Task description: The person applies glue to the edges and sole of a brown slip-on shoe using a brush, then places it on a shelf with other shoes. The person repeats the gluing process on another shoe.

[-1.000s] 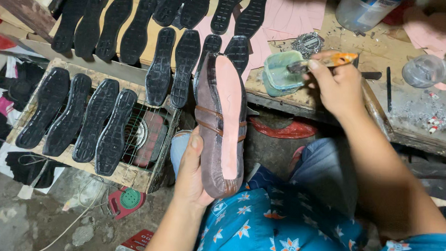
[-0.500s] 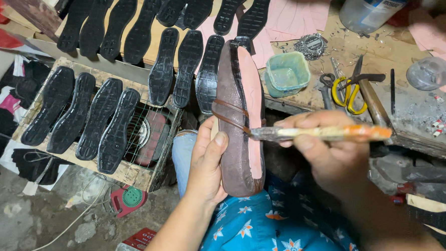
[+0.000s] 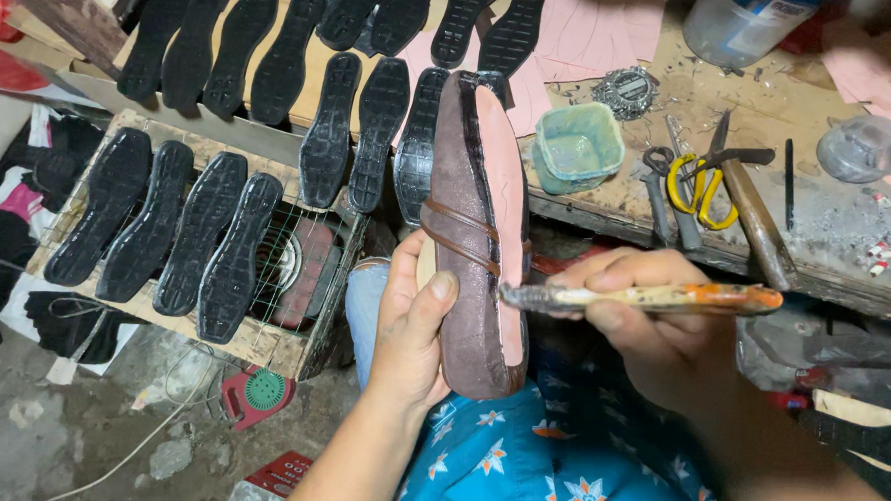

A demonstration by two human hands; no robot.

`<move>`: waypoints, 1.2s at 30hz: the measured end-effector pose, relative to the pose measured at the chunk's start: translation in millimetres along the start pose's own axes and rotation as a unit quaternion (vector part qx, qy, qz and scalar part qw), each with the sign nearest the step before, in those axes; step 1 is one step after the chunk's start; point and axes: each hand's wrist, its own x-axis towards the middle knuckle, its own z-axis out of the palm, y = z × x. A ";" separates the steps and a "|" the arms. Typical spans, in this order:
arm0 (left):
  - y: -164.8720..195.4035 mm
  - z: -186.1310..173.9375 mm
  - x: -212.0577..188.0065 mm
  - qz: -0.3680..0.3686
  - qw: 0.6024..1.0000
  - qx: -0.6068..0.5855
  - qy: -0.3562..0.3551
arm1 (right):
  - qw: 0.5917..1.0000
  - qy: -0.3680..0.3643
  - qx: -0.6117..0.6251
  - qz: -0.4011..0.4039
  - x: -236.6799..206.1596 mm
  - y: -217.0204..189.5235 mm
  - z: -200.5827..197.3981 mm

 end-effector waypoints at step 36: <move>1.0 -6.2 2.1 0.010 0.998 0.035 0.041 | 0.989 -0.023 -0.147 -0.029 -7.9 -26.8 0.7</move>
